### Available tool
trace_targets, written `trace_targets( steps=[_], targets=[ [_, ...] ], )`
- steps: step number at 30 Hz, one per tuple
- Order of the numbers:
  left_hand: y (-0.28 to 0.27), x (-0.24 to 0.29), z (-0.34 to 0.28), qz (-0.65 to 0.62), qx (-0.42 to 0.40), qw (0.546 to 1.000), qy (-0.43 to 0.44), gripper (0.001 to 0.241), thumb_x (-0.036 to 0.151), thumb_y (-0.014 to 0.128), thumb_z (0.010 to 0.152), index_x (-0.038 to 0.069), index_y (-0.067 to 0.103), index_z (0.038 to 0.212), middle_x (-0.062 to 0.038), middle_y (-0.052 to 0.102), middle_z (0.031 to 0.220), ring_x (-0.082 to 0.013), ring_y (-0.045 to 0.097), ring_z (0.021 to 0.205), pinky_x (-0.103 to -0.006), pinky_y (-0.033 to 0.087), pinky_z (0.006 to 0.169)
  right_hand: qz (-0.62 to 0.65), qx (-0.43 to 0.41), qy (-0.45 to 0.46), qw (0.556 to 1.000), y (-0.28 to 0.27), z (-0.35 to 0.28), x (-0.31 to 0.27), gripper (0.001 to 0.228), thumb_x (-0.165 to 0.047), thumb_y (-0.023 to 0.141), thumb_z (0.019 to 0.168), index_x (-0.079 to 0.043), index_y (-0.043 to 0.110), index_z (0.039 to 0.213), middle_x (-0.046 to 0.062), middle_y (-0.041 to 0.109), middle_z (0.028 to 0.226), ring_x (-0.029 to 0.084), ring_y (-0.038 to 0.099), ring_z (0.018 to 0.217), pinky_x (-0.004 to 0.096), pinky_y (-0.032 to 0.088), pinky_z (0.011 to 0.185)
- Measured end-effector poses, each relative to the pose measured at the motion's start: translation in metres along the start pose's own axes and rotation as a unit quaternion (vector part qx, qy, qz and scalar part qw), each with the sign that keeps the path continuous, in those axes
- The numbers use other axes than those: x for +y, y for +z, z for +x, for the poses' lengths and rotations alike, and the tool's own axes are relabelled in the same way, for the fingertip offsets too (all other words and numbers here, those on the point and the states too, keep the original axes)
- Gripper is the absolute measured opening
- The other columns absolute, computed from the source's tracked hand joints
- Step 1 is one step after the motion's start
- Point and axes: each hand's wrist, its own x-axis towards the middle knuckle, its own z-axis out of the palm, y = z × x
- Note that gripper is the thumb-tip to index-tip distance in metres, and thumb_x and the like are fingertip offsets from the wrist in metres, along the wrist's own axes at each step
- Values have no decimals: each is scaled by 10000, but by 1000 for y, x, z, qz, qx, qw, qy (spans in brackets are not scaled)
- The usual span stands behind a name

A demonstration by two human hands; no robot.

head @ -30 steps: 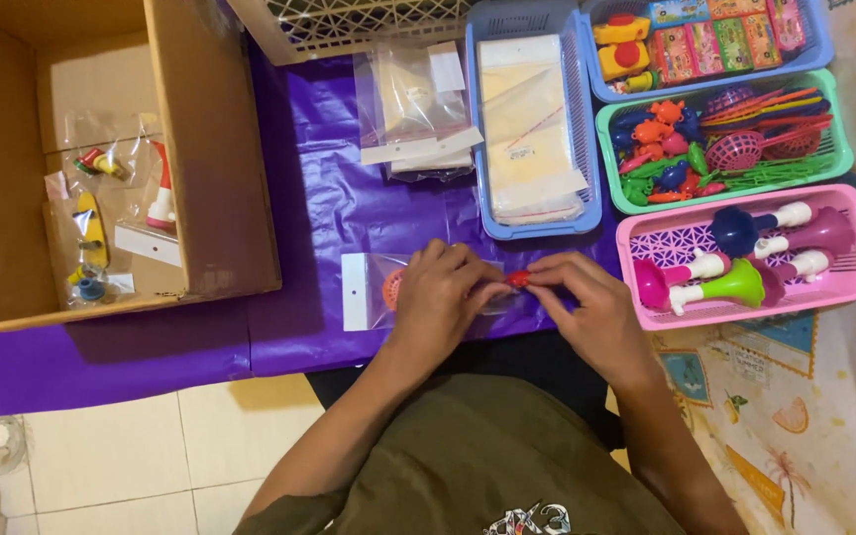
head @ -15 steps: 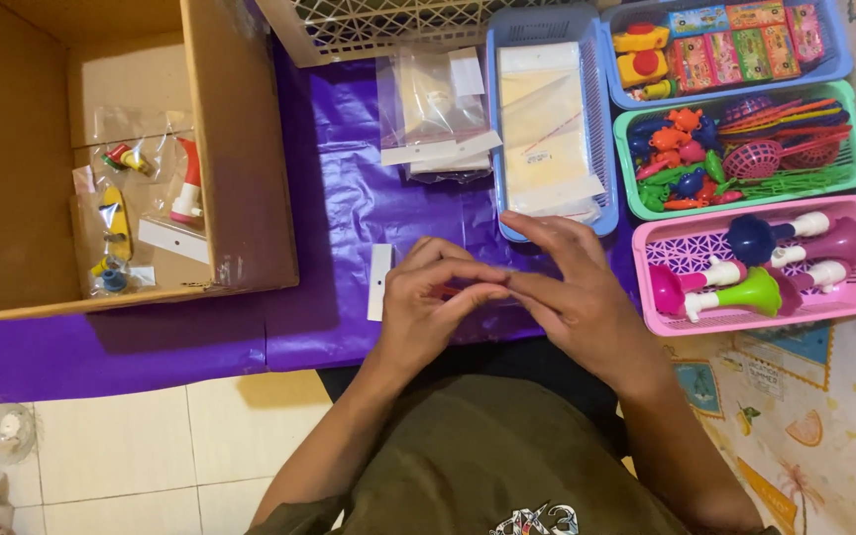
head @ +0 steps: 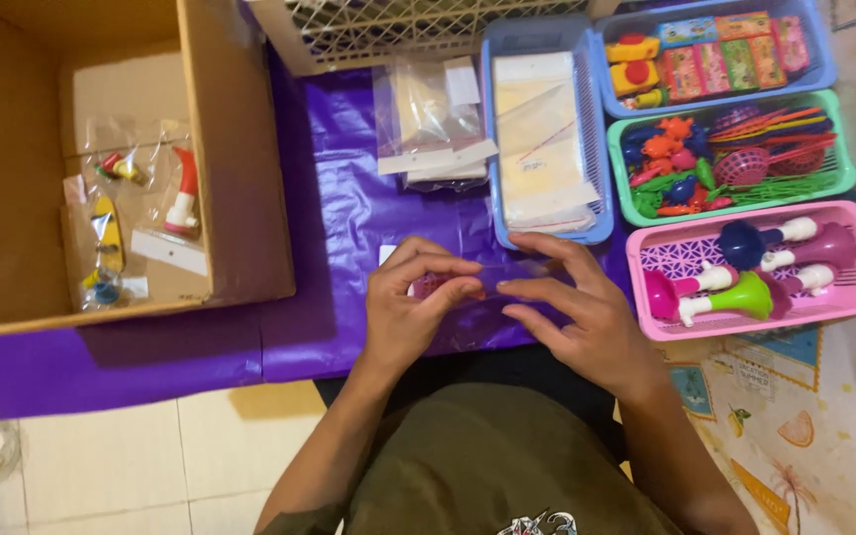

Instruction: Packing various small plastic toys into individual plastic bags and then into a cardboard box.

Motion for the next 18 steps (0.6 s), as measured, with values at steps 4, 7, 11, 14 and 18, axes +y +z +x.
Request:
trace_targets(
  steps=[4, 7, 11, 14, 18],
  targets=[
    [3, 0, -5, -10, -10, 1000, -21, 171, 168, 891, 790, 141, 829, 947, -50, 690, 788, -172, 671, 769, -311, 534, 780, 20, 23, 15, 999, -6, 0, 1, 143, -93, 766, 902, -61, 771, 1041, 202, 658, 1302, 353, 691, 1123, 428, 573, 938],
    [4, -1, -4, 0, -20, 1000, -24, 177, 143, 896, 781, 126, 829, 944, -64, 687, 782, -191, 683, 760, -326, 541, 770, 32, 39, 29, 998, -17, -5, 9, 122, -105, 742, 923, -52, 776, 1028, 204, 672, 1285, 345, 706, 1104, 416, 590, 925],
    [7, -7, -2, 53, -25, 998, -16, 190, 138, 912, 769, 122, 831, 940, -55, 690, 763, -206, 705, 732, -326, 553, 740, -26, 50, 48, 997, -50, -10, 27, 124, -61, 750, 913, -32, 769, 1032, 213, 701, 1218, 386, 715, 1057, 479, 578, 887],
    [12, -6, 0, 77, -60, 995, -10, 262, 147, 923, 738, 156, 834, 984, -43, 695, 795, -233, 694, 777, -339, 543, 796, -178, 56, 68, 980, -81, -20, 66, 84, -59, 749, 954, -48, 756, 1037, 181, 712, 1166, 404, 692, 1033, 501, 547, 909],
    [19, -6, 2, 85, -83, 993, -4, 289, 150, 924, 737, 148, 820, 1007, -58, 702, 817, -259, 699, 798, -371, 539, 807, -260, 44, 123, 957, -124, -29, 117, 86, -27, 739, 995, -22, 746, 1080, 185, 682, 1091, 427, 676, 965, 536, 534, 876]
  ],
)
